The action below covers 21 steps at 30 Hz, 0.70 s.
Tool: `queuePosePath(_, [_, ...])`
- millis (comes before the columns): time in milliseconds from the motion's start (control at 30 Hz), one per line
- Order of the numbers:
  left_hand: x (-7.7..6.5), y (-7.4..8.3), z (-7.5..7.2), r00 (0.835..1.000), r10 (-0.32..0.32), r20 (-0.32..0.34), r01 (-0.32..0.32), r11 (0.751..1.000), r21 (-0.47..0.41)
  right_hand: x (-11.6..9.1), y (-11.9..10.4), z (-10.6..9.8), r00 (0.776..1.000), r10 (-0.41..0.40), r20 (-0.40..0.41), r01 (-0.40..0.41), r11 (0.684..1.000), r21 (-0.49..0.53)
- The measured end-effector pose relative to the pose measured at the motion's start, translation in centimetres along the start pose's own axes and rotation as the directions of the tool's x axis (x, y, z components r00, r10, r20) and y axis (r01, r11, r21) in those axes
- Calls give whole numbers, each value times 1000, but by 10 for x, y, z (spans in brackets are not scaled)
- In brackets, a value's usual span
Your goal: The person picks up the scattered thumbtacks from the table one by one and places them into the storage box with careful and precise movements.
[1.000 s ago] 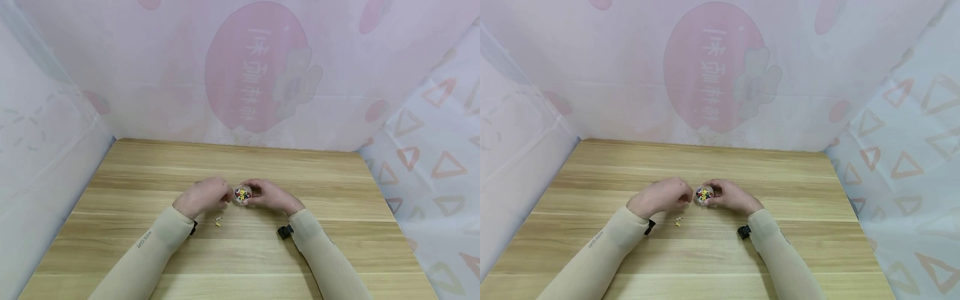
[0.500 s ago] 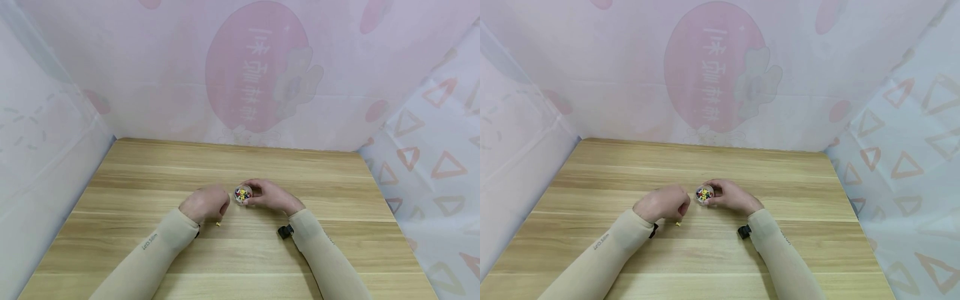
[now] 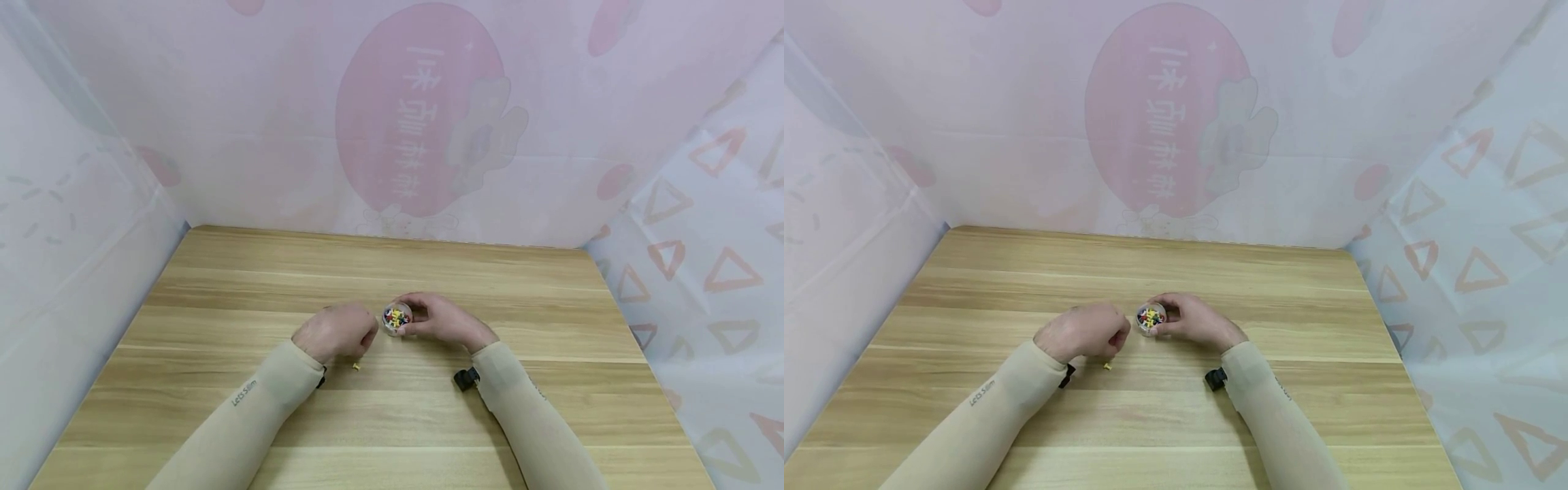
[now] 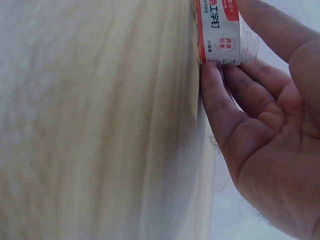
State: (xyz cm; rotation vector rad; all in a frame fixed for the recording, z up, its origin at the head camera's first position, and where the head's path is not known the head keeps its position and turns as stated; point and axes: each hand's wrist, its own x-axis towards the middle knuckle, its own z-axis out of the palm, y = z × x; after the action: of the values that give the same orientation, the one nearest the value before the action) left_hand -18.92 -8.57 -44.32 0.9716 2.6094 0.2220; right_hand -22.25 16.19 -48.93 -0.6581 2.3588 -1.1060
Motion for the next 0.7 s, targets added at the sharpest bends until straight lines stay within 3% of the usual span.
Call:
queuePosePath(267, [4,-4,-5,991,46,-123,-47,999,0,0,1,0,1000,-15,4,15,1000,9])
queuePosePath(533, [14,-5,-7,949,95,-300,-89,995,34,0,1,0,1000,-12,-3,12,1000,3])
queuePosePath(700, [20,-4,-3,932,102,-347,-91,995,49,0,0,-1,1000,-14,0,14,1000,1])
